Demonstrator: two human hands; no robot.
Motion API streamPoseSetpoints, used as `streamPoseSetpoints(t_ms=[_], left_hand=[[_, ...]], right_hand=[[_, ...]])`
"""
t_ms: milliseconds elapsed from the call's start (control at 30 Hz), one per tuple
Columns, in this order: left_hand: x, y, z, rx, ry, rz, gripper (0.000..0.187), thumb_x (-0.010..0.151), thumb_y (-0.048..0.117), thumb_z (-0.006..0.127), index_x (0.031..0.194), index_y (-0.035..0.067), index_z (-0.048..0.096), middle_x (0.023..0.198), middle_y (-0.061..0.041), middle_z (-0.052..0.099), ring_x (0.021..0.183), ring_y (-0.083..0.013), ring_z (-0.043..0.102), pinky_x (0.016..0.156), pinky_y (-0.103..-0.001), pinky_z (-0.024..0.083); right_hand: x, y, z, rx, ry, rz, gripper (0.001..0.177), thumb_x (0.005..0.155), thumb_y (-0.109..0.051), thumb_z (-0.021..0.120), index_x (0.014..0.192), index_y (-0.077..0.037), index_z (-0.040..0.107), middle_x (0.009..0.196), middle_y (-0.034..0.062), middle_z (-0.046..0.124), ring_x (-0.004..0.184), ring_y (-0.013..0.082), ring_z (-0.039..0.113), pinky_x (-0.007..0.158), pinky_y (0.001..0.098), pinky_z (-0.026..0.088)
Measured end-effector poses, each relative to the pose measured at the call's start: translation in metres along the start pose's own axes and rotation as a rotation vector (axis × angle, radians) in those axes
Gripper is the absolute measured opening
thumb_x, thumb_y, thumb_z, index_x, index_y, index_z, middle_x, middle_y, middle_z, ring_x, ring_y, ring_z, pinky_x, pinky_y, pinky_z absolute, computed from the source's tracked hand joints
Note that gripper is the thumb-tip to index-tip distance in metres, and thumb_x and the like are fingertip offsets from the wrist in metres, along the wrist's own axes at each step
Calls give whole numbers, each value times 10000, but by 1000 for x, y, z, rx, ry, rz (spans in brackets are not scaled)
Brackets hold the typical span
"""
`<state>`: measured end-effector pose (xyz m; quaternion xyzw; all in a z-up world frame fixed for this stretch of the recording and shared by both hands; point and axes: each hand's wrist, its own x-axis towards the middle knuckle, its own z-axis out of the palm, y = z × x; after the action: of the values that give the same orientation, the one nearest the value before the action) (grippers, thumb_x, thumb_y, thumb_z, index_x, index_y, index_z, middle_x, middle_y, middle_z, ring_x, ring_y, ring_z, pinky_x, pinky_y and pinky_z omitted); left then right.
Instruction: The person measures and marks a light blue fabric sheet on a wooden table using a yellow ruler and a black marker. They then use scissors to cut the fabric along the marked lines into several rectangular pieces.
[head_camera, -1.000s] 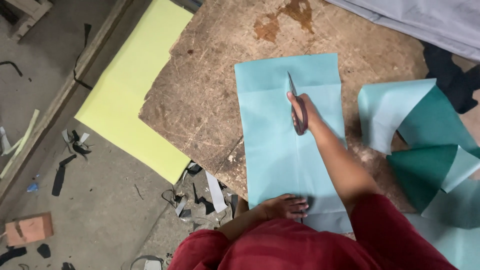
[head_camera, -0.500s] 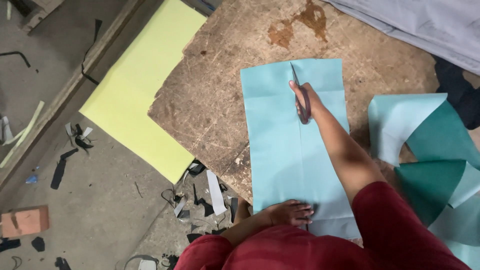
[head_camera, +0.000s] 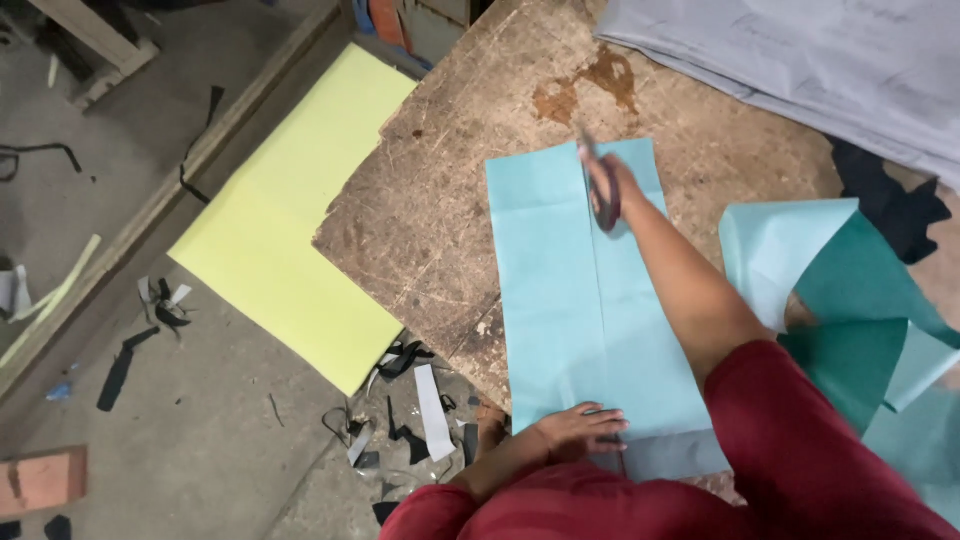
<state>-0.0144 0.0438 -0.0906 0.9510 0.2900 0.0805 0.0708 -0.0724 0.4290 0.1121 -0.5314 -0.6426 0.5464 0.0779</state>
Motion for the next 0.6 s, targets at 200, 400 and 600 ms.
streamPoseSetpoints(t_ms=[200,400,600], left_hand=[[-1,2,1,939,-56,-2,577,1096,185,302,1599,385,102,1740,3,136,1585,-108,173,1273,-381,147],[-32,10,-25,-170,428,60,248,1079,200,459,1299,213,573,1562,-91,495,1489,-267,457,1132,-536,394],[-20,-15,-25,-102,420,194,214,1103,365,439,946,246,523,1067,71,599,1065,-145,615,963,-408,476]], right_hand=[[-51,16,-46,128,258,-107,763,1018,-695,406,624,-56,540,507,104,534,378,213,521,392,334,426],[-217,148,-82,219,363,-126,424,1137,-226,346,1100,172,487,677,233,520,593,359,519,631,415,502],[-329,371,-89,-488,637,49,385,978,-454,690,1181,-127,667,981,233,742,1004,418,719,863,512,587]])
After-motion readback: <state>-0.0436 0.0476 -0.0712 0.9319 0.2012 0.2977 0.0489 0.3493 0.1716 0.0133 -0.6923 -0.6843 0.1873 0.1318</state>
